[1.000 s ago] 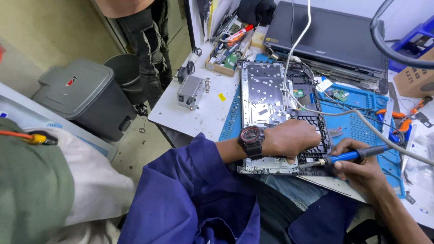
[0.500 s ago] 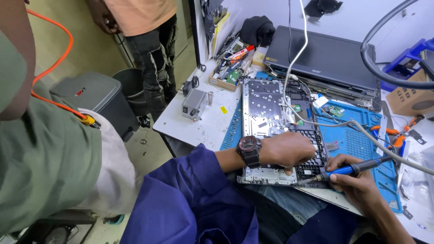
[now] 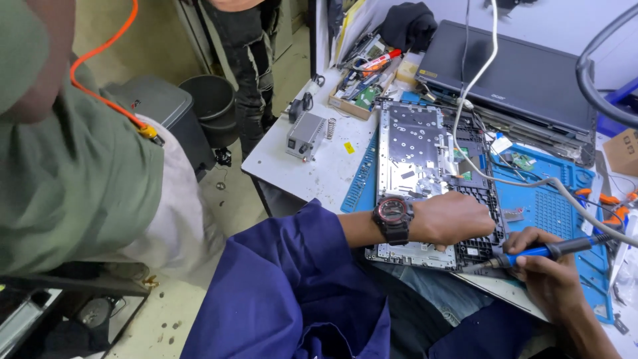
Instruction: The person is soldering a disassembled laptop motherboard while the device rests on their lap. They use a soldering iron in their right hand to work on the circuit board and hold the laptop steady with their left hand.
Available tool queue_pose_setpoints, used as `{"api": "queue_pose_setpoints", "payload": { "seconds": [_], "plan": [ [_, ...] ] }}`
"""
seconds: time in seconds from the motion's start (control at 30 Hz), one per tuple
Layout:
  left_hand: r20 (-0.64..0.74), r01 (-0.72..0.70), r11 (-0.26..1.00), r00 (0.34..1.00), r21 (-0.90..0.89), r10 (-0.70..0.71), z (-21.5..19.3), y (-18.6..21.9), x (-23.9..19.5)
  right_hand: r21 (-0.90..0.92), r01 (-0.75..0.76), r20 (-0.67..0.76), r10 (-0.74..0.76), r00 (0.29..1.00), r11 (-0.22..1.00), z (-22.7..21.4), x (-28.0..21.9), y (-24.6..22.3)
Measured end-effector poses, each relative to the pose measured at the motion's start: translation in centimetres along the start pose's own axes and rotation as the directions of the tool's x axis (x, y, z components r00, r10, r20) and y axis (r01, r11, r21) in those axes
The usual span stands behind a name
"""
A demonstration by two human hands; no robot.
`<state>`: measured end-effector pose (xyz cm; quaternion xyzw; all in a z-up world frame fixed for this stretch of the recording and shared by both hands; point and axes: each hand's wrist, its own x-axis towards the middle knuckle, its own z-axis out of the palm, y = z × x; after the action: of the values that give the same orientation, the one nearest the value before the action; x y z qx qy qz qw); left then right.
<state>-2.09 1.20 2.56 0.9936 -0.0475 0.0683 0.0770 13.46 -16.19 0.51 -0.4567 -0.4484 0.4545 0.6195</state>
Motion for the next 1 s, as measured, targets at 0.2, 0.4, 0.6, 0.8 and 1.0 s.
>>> {"api": "queue_pose_setpoints", "payload": {
  "seconds": [0.2, 0.4, 0.6, 0.8, 1.0],
  "plan": [
    [-0.017, 0.003, 1.0, 1.0, 0.005, -0.003, -0.1, -0.1, -0.3, 0.034, 0.014, -0.076, -0.012, 0.997, 0.999, 0.6, 0.2, -1.2],
    [-0.097, -0.024, 0.999, 0.995, 0.028, 0.026, 1.0, -0.4, 0.0, 0.072, 0.057, -0.09, -0.051, 0.995, 0.996, -1.0, 0.6, -1.0],
    [-0.125, -0.034, 0.997, 0.991, 0.065, 0.042, 0.9, -0.2, -0.6, 0.166, 0.091, -0.137, -0.068, 0.988, 0.982, -1.6, 0.8, -1.2],
    [-0.089, -0.001, 0.991, 0.996, 0.136, 0.013, 0.0, -0.3, -0.9, 0.124, 0.104, -0.074, -0.096, 0.993, 0.987, -1.7, 0.8, -1.0],
    [0.052, 0.056, 0.995, 0.997, 0.082, -0.06, -0.3, -1.0, -1.0, 0.134, 0.096, -0.056, -0.089, 0.994, 0.986, -1.9, 0.8, -0.7]
  ]
}}
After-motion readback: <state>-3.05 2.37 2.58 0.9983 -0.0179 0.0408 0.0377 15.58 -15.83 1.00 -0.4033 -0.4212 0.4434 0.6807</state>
